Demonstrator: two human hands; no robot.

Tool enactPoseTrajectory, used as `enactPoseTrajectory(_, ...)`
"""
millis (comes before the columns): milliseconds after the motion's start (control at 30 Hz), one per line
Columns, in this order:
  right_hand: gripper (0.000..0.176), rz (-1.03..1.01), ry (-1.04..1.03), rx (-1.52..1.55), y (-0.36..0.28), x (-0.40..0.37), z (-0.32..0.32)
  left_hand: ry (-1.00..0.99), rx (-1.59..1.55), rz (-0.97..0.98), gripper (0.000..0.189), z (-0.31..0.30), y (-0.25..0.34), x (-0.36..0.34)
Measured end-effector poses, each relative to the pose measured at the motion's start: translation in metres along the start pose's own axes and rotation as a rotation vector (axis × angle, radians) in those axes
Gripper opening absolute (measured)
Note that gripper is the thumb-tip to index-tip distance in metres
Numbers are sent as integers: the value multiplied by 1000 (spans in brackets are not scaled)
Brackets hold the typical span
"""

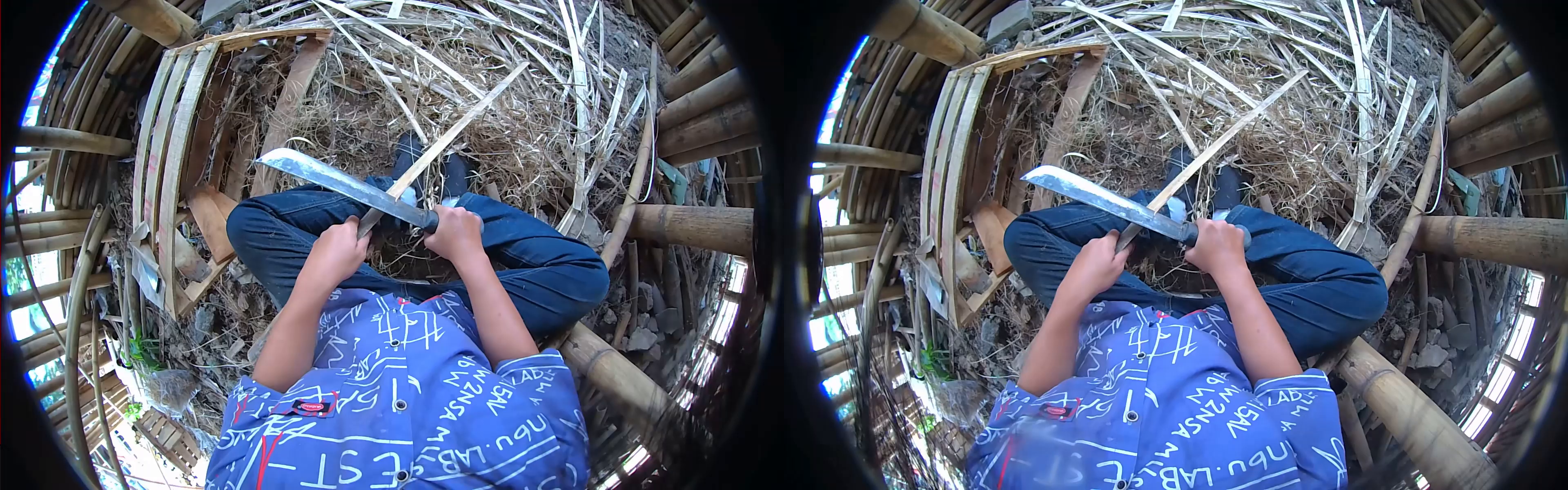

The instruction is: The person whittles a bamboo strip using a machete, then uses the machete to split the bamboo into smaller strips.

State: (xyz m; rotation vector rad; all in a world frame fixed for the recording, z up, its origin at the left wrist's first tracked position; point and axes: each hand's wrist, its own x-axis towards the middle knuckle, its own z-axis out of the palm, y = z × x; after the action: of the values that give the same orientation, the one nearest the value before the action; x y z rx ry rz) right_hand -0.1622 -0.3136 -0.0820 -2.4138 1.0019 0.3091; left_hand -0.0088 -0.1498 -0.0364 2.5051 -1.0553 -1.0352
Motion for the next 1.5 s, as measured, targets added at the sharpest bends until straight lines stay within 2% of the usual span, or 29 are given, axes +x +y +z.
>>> enactPoseTrajectory(200, 29, 13, -23, -45, 5, 1, -2, 34, -37, 16, 31, -1, -9, -2)
enactPoseTrajectory(300, 29, 311, 36, 4, 49, 13, -8, 1, -9, -74, 28, -33, -39, -18)
enactPoseTrajectory(333, 30, 338, 128, 94, 66, 24, -4, -30, -55, -101, 28, -45, -50, -26)
enactPoseTrajectory(433, 28, 441, 211, 117, 83, 54, -27, -32, -103, -134, 29, -67, -52, -50)
enactPoseTrajectory(500, 28, 377, 211, 147, 85, 55, -37, 46, -54, -171, 30, -73, -44, -56)
enactPoseTrajectory(533, 26, 340, 216, 121, 87, 55, -31, 107, -70, -124, 28, -67, -48, -56)
enactPoseTrajectory(567, 25, 275, 242, 108, 86, 51, -22, 112, -73, -128, 28, -63, -48, -56)
enactPoseTrajectory(633, 28, 251, 147, 213, 58, 32, -26, 122, -82, -102, 31, -55, -40, -51)
enactPoseTrajectory(700, 30, 157, 95, 349, 35, 15, -16, 31, -66, -161, 36, -53, -19, -45)
enactPoseTrajectory(767, 32, -7, 75, 406, 17, 5, -3, 26, 82, -126, 39, -44, -10, -39)
enactPoseTrajectory(833, 33, -87, 74, 388, -5, -4, -2, 27, 116, -89, 37, -37, -7, -34)
enactPoseTrajectory(900, 31, -144, -32, 329, -19, 2, -2, 60, 64, -90, 34, -33, -8, -29)
enactPoseTrajectory(967, 27, -183, 13, 204, -22, 12, 6, 54, 91, -62, 32, -36, -4, -29)
enactPoseTrajectory(1100, 27, -203, -2, 165, -21, 24, -5, 62, 88, -63, 30, -38, -7, -31)
enactPoseTrajectory(1167, 27, -152, 28, 93, -15, 33, -11, 77, 94, -48, 29, -37, -5, -35)
enactPoseTrajectory(1267, 37, 152, 45, 25, 34, 71, -14, 53, 159, -42, 31, -40, -8, -55)
enactPoseTrajectory(1300, 38, 262, -13, 53, 51, 79, -26, 52, 164, -45, 31, -37, -10, -61)
enactPoseTrajectory(1333, 35, 328, 18, 48, 76, 92, -20, 53, 169, -46, 30, -36, -11, -66)
enactPoseTrajectory(1367, 33, 334, 20, 74, 93, 95, -27, 30, 96, -125, 28, -35, -9, -68)
enactPoseTrajectory(1500, 31, 319, 88, 75, 97, 85, -45, 17, 29, -92, 28, -30, -14, -62)
